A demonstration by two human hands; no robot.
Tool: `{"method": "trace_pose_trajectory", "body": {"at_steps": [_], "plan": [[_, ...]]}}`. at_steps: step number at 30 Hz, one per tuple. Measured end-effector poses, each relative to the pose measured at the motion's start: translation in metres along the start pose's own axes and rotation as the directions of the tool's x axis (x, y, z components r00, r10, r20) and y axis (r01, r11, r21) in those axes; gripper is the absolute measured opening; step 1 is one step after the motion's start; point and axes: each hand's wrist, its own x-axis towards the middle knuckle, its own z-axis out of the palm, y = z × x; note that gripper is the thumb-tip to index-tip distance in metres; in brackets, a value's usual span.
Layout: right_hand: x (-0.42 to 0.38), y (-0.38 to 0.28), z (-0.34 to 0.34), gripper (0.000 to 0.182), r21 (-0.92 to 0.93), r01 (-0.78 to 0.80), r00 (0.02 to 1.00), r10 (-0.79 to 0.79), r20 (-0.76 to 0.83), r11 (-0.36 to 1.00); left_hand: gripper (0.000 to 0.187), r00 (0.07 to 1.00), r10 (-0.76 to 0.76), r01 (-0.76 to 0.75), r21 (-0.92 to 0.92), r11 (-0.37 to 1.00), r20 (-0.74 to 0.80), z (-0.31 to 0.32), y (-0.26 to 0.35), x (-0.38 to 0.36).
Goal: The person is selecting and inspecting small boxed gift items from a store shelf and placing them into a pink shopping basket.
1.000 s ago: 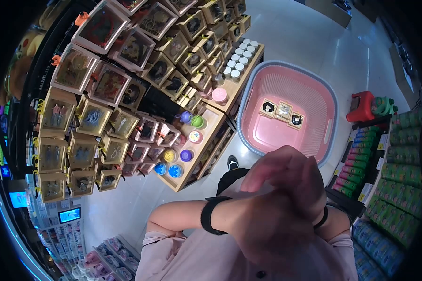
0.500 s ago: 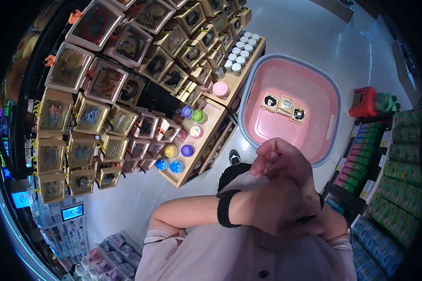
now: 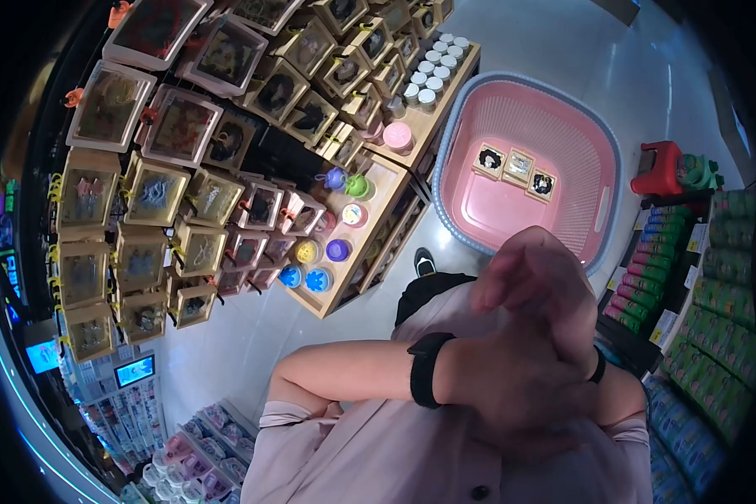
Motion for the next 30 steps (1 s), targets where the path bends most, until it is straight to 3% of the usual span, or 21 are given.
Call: {"method": "trace_pose_trajectory", "body": {"at_steps": [8,10,13,16,19,22,25,28,30], "plan": [[0.002,0.008,0.000,0.037,0.046,0.087,0.996,-0.088,0.011,0.995,0.033,0.995,0.018,-0.023,-0.045,0.999,-0.094,0.006,-0.005,-0.006],[0.003,0.013,-0.003,0.037,0.056,0.067,0.998,-0.067,0.000,0.996,0.030,0.997,-0.055,0.060,-0.106,0.993,0.050,-0.003,-0.007,-0.007],[0.010,0.010,-0.006,0.035,0.010,0.032,0.997,-0.031,-0.072,0.999,0.026,0.998,-0.059,0.062,-0.169,0.984,0.021,-0.002,-0.020,-0.005],[0.008,0.008,-0.003,0.033,-0.078,0.022,0.994,-0.031,-0.109,0.997,0.023,0.961,-0.200,0.246,-0.251,0.936,0.193,-0.017,-0.021,-0.008],[0.002,0.007,0.000,0.032,-0.174,0.015,0.996,-0.029,-0.082,0.985,0.039,0.938,-0.231,0.301,-0.278,0.912,0.258,-0.029,-0.013,-0.001],[-0.001,0.005,-0.003,0.030,-0.180,0.004,1.000,-0.006,-0.008,0.984,0.072,0.886,-0.264,0.347,-0.169,0.922,0.381,-0.040,-0.001,0.002],[0.001,0.011,0.002,0.030,-0.141,-0.037,0.999,0.040,0.023,0.989,0.075,0.928,-0.231,0.317,-0.293,0.902,0.293,-0.036,0.005,0.001],[0.002,0.015,0.005,0.029,-0.102,0.006,1.000,-0.004,0.017,0.995,0.081,0.940,-0.256,0.312,-0.267,0.912,0.224,-0.032,0.007,0.008],[0.007,0.032,-0.002,0.030,-0.108,0.222,0.974,-0.216,0.062,0.969,0.087,0.900,-0.316,0.367,-0.132,0.921,0.301,-0.037,0.012,0.007]]}}
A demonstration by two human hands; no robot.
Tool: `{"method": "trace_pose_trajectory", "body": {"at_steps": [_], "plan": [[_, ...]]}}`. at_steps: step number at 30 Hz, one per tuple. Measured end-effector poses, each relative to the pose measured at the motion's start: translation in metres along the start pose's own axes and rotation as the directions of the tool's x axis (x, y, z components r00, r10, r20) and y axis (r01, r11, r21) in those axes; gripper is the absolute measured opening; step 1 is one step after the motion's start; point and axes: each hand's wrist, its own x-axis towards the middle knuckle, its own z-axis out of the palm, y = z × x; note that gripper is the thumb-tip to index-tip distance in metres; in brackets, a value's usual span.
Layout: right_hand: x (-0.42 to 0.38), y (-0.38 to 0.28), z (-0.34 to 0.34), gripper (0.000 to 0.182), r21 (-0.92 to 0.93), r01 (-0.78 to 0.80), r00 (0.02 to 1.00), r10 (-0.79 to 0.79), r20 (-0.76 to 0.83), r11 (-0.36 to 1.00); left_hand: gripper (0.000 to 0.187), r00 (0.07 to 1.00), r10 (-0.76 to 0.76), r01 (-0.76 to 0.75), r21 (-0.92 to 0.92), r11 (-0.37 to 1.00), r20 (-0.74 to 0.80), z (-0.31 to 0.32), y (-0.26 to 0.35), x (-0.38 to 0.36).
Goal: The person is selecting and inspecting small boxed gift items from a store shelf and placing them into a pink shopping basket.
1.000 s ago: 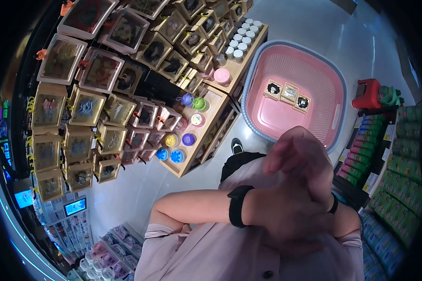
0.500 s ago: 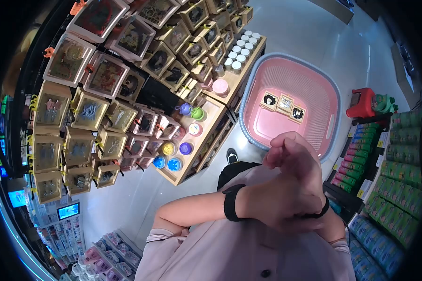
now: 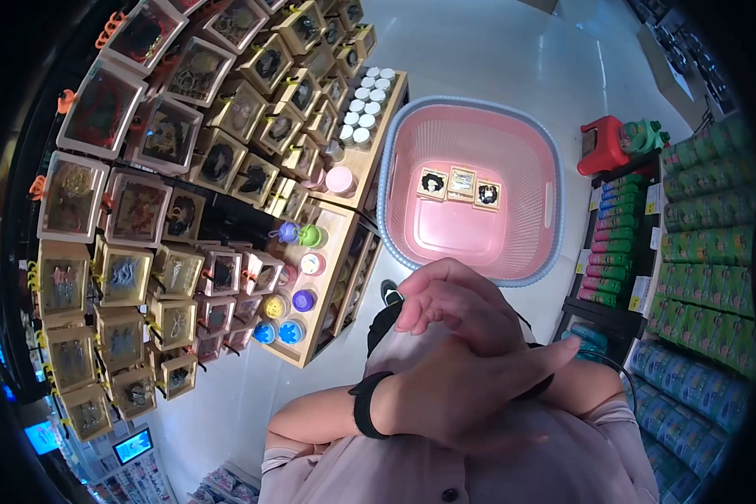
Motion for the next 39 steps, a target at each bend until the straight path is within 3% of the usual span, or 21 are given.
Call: {"method": "trace_pose_trajectory", "body": {"at_steps": [1,4,5,8,10,11,12,13,17,20,21,23,26,29,32,33,36,39], "plan": [[0.000,0.008,0.002,0.030,-0.037,0.119,0.993,-0.119,-0.007,0.992,0.091,0.997,-0.064,0.059,0.085,0.995,0.051,-0.001,0.001,-0.002],[0.001,0.010,0.004,0.031,-0.238,0.328,0.942,-0.335,0.013,0.914,0.075,0.974,0.136,-0.116,0.117,0.986,-0.183,0.005,-0.006,0.004],[0.003,0.013,0.005,0.030,-0.331,0.444,0.890,-0.453,0.053,0.833,0.073,0.961,0.169,-0.137,0.155,0.978,-0.218,0.006,-0.008,0.004],[0.010,0.019,0.024,0.029,-0.413,0.520,0.806,-0.589,-0.052,0.748,0.069,0.926,0.237,-0.169,0.239,0.956,-0.294,0.010,-0.014,0.005],[0.010,0.017,0.020,0.028,-0.266,0.323,0.919,-0.368,-0.143,0.908,0.067,0.911,0.260,-0.175,0.270,0.947,-0.321,0.009,-0.019,0.008],[0.010,0.008,0.005,0.027,-0.128,0.118,0.984,-0.133,-0.115,0.985,0.066,0.942,0.186,-0.121,0.233,0.965,-0.281,0.007,-0.019,0.006],[0.016,-0.002,-0.005,0.027,-0.009,-0.090,0.994,0.090,-0.056,0.996,0.064,0.965,0.128,-0.080,0.206,0.975,-0.231,0.005,-0.020,0.003],[0.019,-0.006,-0.004,0.025,0.008,-0.177,0.979,0.177,-0.102,0.984,0.062,0.982,0.066,-0.035,0.178,0.983,-0.175,0.002,-0.022,0.002],[0.024,-0.002,-0.002,0.021,-0.096,-0.260,0.948,0.234,-0.216,0.961,0.051,0.980,0.192,-0.179,0.207,0.962,-0.044,-0.019,-0.035,-0.003],[0.028,0.007,0.001,0.025,-0.244,-0.061,0.974,0.005,-0.225,0.968,0.051,0.975,0.211,-0.170,0.384,0.907,-0.066,-0.050,-0.036,-0.022],[0.031,0.010,0.002,0.028,-0.344,0.010,0.969,-0.095,-0.230,0.939,0.051,0.972,0.190,-0.117,0.412,0.904,-0.141,-0.059,-0.039,-0.030],[0.037,0.019,0.003,0.033,-0.539,0.137,0.933,-0.291,-0.212,0.831,0.050,0.945,0.157,-0.010,0.454,0.891,-0.288,-0.072,-0.051,-0.052],[0.043,0.032,0.004,0.031,-0.713,0.198,0.901,-0.412,-0.139,0.673,0.056,0.918,0.109,0.098,0.483,0.870,-0.382,-0.089,-0.065,-0.079],[0.043,0.048,0.011,0.050,-0.663,0.204,0.907,-0.393,-0.149,0.721,0.050,0.915,0.067,0.149,0.489,0.860,-0.397,-0.099,-0.069,-0.092],[0.033,0.066,0.010,0.046,-0.575,0.080,0.964,-0.211,-0.164,0.814,0.049,0.923,0.020,0.175,0.467,0.867,-0.384,-0.105,-0.077,-0.102],[0.026,0.069,0.012,0.036,-0.487,-0.073,0.967,-0.058,-0.250,0.870,0.049,0.925,0.003,0.184,0.456,0.871,-0.379,-0.106,-0.081,-0.105],[0.018,0.070,0.025,0.032,-0.628,-0.138,0.969,-0.027,-0.246,0.766,0.048,0.945,-0.017,0.164,0.428,0.889,-0.327,-0.110,-0.094,-0.111],[0.014,0.081,0.016,0.028,-0.709,-0.107,0.963,-0.105,-0.249,0.697,0.049,0.949,-0.024,0.153,0.393,0.907,-0.315,-0.109,-0.102,-0.110]]}}
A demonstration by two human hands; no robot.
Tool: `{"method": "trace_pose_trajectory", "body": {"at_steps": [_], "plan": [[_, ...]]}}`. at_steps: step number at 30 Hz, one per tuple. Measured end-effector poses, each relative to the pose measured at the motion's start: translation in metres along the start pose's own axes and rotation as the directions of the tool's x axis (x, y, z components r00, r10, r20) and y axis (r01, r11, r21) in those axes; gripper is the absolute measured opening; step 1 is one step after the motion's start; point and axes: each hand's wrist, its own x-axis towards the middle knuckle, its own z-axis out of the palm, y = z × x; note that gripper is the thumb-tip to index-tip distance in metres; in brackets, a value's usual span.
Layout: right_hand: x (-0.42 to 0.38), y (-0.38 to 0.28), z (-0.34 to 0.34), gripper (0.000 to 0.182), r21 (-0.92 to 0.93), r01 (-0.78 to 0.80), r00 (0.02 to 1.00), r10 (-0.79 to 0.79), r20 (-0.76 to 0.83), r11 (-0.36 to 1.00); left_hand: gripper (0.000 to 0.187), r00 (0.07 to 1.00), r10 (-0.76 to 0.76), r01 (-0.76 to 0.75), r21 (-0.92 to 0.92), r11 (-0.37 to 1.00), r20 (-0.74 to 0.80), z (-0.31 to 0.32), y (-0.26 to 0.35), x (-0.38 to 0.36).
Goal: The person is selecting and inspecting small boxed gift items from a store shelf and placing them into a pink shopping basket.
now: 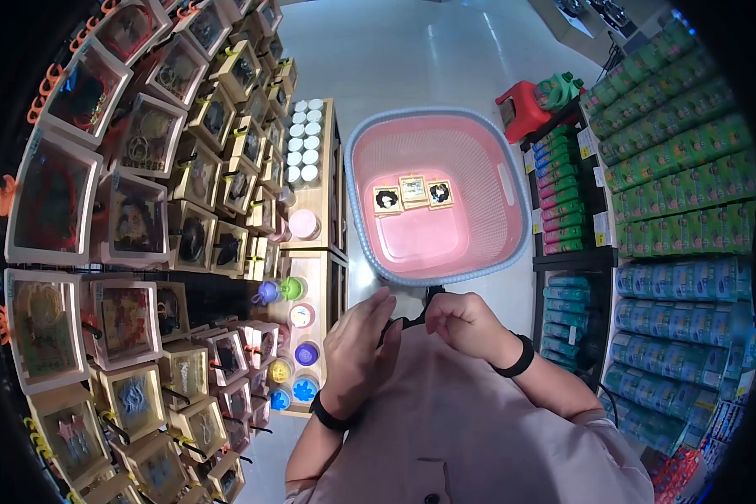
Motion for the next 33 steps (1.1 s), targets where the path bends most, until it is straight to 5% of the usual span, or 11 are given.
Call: {"method": "trace_pose_trajectory", "body": {"at_steps": [3,5,7,10,12,14,17,19,24,28,33], "plan": [[0.014,0.009,-0.029,0.030,-0.015,-0.153,0.975,0.148,-0.164,0.988,0.050,0.999,-0.023,0.026,0.063,0.998,-0.041,0.006,0.001,0.003],[0.042,0.006,-0.056,0.034,-0.478,0.060,0.883,-0.270,-0.384,0.876,0.052,0.997,-0.056,0.061,0.109,0.992,-0.048,0.009,-0.002,0.002],[0.063,0.003,-0.087,0.047,-0.897,-0.095,0.807,-0.495,-0.324,0.432,0.053,0.995,-0.085,0.093,0.146,0.985,-0.058,0.015,-0.005,0.000],[0.076,0.030,-0.125,0.052,-0.958,-0.054,0.930,-0.336,-0.151,0.282,0.055,0.988,-0.129,0.143,0.172,0.975,-0.089,0.024,-0.005,0.003],[0.086,0.035,-0.146,0.052,-0.612,0.001,0.990,0.086,0.112,0.791,0.052,0.980,-0.176,0.192,0.207,0.959,-0.091,0.032,-0.002,0.006],[0.095,0.045,-0.159,0.060,0.146,-0.328,0.852,0.226,0.473,0.933,0.048,0.967,-0.234,0.250,0.215,0.944,-0.097,0.042,0.000,0.011],[0.127,0.060,-0.177,0.064,0.843,-0.355,0.933,0.094,0.348,0.403,0.041,0.934,-0.340,0.356,0.195,0.914,-0.108,0.060,0.004,0.017],[0.171,0.144,-0.197,0.065,0.973,-0.103,0.990,0.112,0.081,0.205,0.038,0.911,-0.395,0.412,0.195,0.890,-0.118,0.072,0.008,0.023],[0.252,0.312,-0.175,0.053,0.335,-0.492,0.778,0.579,-0.245,0.803,0.035,0.862,-0.492,0.505,0.278,0.817,-0.119,0.104,0.021,0.037],[0.257,0.396,-0.165,0.065,-0.351,-0.725,0.686,0.664,-0.296,0.593,0.033,0.766,-0.625,0.639,0.288,0.714,-0.150,0.128,0.036,0.040],[0.272,0.429,-0.147,0.092,-0.322,-0.722,0.691,0.617,-0.377,0.612,0.036,0.607,-0.770,0.785,0.300,0.542,-0.198,0.146,0.052,0.016]]}}
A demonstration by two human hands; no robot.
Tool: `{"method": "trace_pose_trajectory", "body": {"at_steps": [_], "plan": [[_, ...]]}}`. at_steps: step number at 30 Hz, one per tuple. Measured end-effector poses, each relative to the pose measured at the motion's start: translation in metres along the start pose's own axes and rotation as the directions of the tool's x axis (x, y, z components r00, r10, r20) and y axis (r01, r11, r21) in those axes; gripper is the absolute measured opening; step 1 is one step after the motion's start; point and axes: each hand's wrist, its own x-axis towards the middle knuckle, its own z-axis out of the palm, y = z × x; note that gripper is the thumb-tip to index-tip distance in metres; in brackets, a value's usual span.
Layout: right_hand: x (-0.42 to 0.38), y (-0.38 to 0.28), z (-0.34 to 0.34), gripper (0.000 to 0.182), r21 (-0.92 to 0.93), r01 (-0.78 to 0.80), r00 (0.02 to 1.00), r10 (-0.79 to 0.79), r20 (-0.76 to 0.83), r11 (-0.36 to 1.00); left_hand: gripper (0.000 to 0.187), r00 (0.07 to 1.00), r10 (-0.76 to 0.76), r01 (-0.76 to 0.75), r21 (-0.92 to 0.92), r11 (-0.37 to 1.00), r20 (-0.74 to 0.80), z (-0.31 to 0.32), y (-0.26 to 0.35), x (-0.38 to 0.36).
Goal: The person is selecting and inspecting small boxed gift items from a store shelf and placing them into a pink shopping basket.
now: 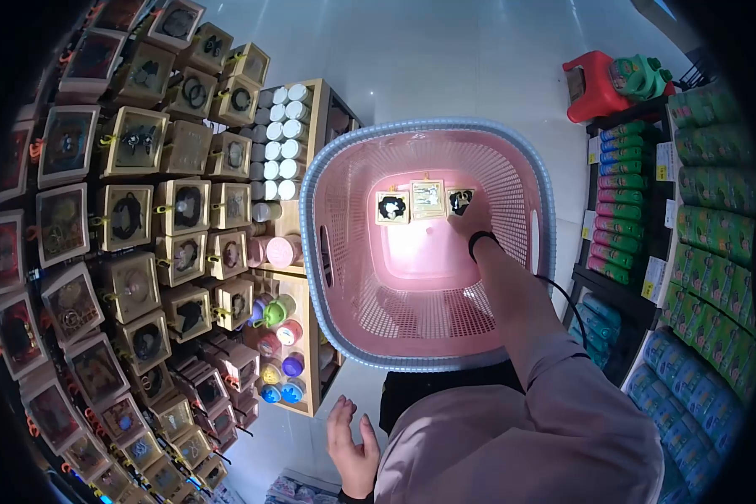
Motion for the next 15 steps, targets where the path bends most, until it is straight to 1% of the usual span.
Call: {"method": "trace_pose_trajectory", "body": {"at_steps": [2,3,4,6,7,10,13,15], "plan": [[0.002,-0.005,0.009,0.097,-0.077,0.001,1.000,-0.003,-0.028,0.997,0.035,0.997,-0.080,0.080,0.022,0.997,0.004,0.003,0.008,-0.006],[0.007,-0.004,0.019,0.104,-0.128,0.023,0.998,-0.030,-0.053,0.992,0.035,0.993,-0.118,0.118,0.021,0.993,0.008,0.005,0.016,-0.008],[0.010,-0.001,0.026,0.104,-0.128,0.037,0.996,-0.047,-0.076,0.991,0.034,0.988,-0.154,0.153,0.019,0.988,0.010,0.008,0.020,-0.010],[0.014,0.000,0.033,0.106,-0.120,0.066,0.988,-0.082,-0.132,0.991,0.032,0.982,-0.189,0.188,0.017,0.982,0.007,0.014,0.021,-0.014],[0.015,0.000,0.030,0.108,-0.154,0.077,0.990,-0.094,-0.110,0.985,0.032,0.979,-0.206,0.206,0.022,0.978,0.009,0.016,0.022,-0.014],[0.020,-0.001,0.033,0.109,-0.185,0.104,0.975,-0.137,-0.177,0.977,0.030,0.972,-0.235,0.235,0.001,0.972,0.017,0.024,0.025,-0.011],[0.020,-0.002,0.028,0.107,-0.103,0.097,0.983,-0.112,-0.143,0.990,0.027,0.968,-0.248,0.248,0.008,0.969,0.047,0.024,0.027,-0.013],[0.019,-0.001,0.028,0.104,-0.095,0.075,0.986,-0.088,-0.141,0.993,0.025,0.969,-0.242,0.242,0.007,0.970,0.050,0.023,0.027,-0.012]]}}
